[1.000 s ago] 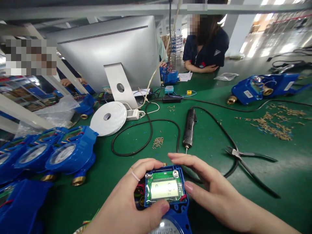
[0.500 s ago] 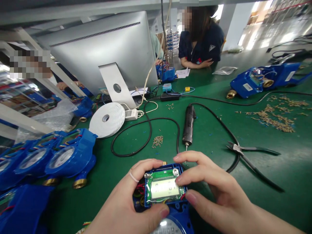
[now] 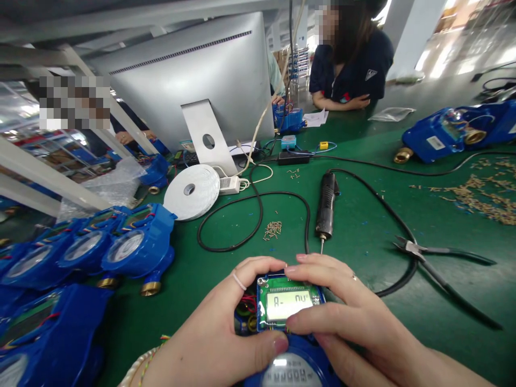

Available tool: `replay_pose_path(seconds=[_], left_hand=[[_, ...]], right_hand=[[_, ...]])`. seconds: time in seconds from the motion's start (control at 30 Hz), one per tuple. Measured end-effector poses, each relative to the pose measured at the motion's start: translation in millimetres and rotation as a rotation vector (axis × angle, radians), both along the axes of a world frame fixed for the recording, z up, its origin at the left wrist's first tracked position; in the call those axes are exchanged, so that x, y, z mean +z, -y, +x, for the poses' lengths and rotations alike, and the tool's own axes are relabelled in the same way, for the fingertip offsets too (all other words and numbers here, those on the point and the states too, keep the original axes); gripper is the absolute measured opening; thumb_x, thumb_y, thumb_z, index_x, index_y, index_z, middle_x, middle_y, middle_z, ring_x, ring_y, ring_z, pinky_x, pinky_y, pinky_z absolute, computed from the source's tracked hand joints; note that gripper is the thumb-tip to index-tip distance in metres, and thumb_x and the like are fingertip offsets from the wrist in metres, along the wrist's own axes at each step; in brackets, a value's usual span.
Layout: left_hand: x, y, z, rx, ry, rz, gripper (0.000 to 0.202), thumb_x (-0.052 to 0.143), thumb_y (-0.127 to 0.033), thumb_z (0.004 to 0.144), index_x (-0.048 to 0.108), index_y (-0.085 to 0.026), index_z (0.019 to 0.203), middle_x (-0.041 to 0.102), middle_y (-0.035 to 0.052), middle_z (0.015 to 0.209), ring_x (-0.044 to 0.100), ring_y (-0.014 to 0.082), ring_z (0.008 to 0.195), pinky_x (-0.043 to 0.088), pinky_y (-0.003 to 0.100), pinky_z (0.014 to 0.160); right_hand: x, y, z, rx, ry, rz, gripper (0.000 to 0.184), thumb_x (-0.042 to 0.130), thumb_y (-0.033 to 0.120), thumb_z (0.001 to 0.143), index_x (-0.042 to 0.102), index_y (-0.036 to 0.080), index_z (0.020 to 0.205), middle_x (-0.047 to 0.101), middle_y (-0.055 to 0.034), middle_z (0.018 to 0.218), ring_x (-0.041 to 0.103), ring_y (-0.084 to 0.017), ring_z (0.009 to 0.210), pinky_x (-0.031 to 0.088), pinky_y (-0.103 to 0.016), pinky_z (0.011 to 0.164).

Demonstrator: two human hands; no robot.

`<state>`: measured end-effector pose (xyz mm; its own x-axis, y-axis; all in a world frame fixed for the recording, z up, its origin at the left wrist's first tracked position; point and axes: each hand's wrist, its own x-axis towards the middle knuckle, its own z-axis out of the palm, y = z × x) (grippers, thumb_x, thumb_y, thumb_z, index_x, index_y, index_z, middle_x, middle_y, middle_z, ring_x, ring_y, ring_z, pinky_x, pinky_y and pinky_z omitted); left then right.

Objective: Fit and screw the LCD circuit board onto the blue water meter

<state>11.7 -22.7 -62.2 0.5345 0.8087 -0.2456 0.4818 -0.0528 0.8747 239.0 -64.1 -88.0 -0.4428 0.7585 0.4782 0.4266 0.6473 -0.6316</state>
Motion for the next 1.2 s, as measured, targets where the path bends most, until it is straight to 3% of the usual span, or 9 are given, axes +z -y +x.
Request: replay_pose_path(seconds=[0.13, 0.23, 0.33, 0.43, 0.53, 0.6, 0.67, 0.93, 1.2], left_hand=[[-3.7, 1, 0, 0.024, -0.012, -0.008, 0.063, 0.076, -0.031, 0.071, 0.045, -0.041, 0.125, 0.052, -0.0079, 0.133, 0.048, 0.0187, 0.123, 0.043, 0.027, 0.099], [-6.9, 1, 2, 0.052, -0.039, 0.105, 0.063, 0.078, -0.031, 0.069, 0.048, -0.038, 0.124, 0.052, -0.0057, 0.133, 0.047, 0.0201, 0.125, 0.038, 0.03, 0.105], [-5.8, 2, 5, 0.053, -0.032, 0.159, 0.06, 0.077, -0.028, 0.069, 0.05, -0.038, 0.122, 0.055, -0.0054, 0.129, 0.05, 0.0195, 0.121, 0.039, 0.029, 0.104], [0.3, 3, 9, 0.107, -0.023, 0.044, 0.058, 0.075, -0.023, 0.067, 0.053, -0.036, 0.119, 0.06, -0.0053, 0.12, 0.059, 0.0175, 0.106, 0.047, 0.025, 0.092], [5.5, 4, 12, 0.18, -0.009, -0.075, 0.058, 0.076, -0.02, 0.063, 0.057, -0.033, 0.116, 0.064, -0.0052, 0.115, 0.063, 0.0165, 0.099, 0.05, 0.02, 0.083], [5.8, 5, 14, 0.204, 0.004, -0.078, 0.057, 0.078, -0.021, 0.062, 0.058, -0.032, 0.115, 0.065, -0.0054, 0.115, 0.063, 0.0162, 0.1, 0.05, 0.019, 0.083], [3.9, 6, 14, 0.212, 0.011, -0.07, 0.057, 0.079, -0.024, 0.062, 0.058, -0.032, 0.115, 0.065, -0.0055, 0.117, 0.063, 0.0166, 0.102, 0.05, 0.018, 0.083], [-2.2, 6, 11, 0.214, -0.017, -0.045, 0.057, 0.078, -0.032, 0.063, 0.056, -0.029, 0.117, 0.064, -0.0001, 0.12, 0.064, 0.0209, 0.102, 0.052, 0.023, 0.086], [-4.8, 11, 12, 0.258, 0.031, -0.053, 0.062, 0.079, -0.032, 0.066, 0.052, -0.037, 0.122, 0.057, -0.0043, 0.133, 0.057, 0.0208, 0.117, 0.051, 0.023, 0.091]], right_hand=[[0.0, -5, 2, 0.053, 0.116, 0.093, 0.043, 0.052, 0.005, 0.08, 0.059, 0.027, 0.116, 0.046, -0.0006, 0.139, 0.033, -0.02, 0.135, 0.018, -0.042, 0.118], [-4.2, -6, 2, 0.073, 0.114, 0.089, 0.04, 0.051, 0.006, 0.081, 0.06, 0.025, 0.115, 0.045, -0.002, 0.139, 0.032, -0.019, 0.136, 0.016, -0.042, 0.118], [-11.3, -4, 3, 0.089, -0.012, -0.018, 0.038, 0.05, 0.007, 0.085, 0.058, 0.026, 0.117, 0.042, -0.0019, 0.141, 0.032, -0.019, 0.135, 0.023, -0.04, 0.116], [-15.4, -3, 9, 0.018, -0.279, -0.242, 0.03, 0.049, 0.014, 0.091, 0.056, 0.028, 0.116, 0.045, -0.0019, 0.138, 0.042, -0.016, 0.128, 0.039, -0.03, 0.105], [-12.8, -5, 14, -0.076, -0.435, -0.323, 0.017, 0.051, 0.015, 0.09, 0.06, 0.026, 0.101, 0.06, -0.0001, 0.11, 0.057, -0.011, 0.105, 0.046, -0.021, 0.09], [-9.4, -8, 15, -0.05, -0.414, -0.336, 0.014, 0.055, 0.01, 0.086, 0.062, 0.022, 0.09, 0.062, 0.0019, 0.091, 0.06, -0.009, 0.086, 0.048, -0.019, 0.078], [-7.0, -10, 14, -0.013, -0.365, -0.387, 0.013, 0.058, 0.007, 0.083, 0.063, 0.02, 0.085, 0.063, 0.0023, 0.083, 0.059, -0.008, 0.076, 0.047, -0.018, 0.071], [-10.5, -12, 11, 0.014, -0.368, -0.426, 0.002, 0.067, 0.016, 0.084, 0.064, 0.016, 0.084, 0.063, 0.0005, 0.083, 0.059, -0.008, 0.076, 0.046, -0.019, 0.071], [-6.3, -12, 11, -0.016, -0.332, -0.417, 0.006, 0.065, 0.011, 0.083, 0.063, 0.016, 0.08, 0.063, 0.0013, 0.08, 0.059, -0.008, 0.075, 0.044, -0.017, 0.069]])
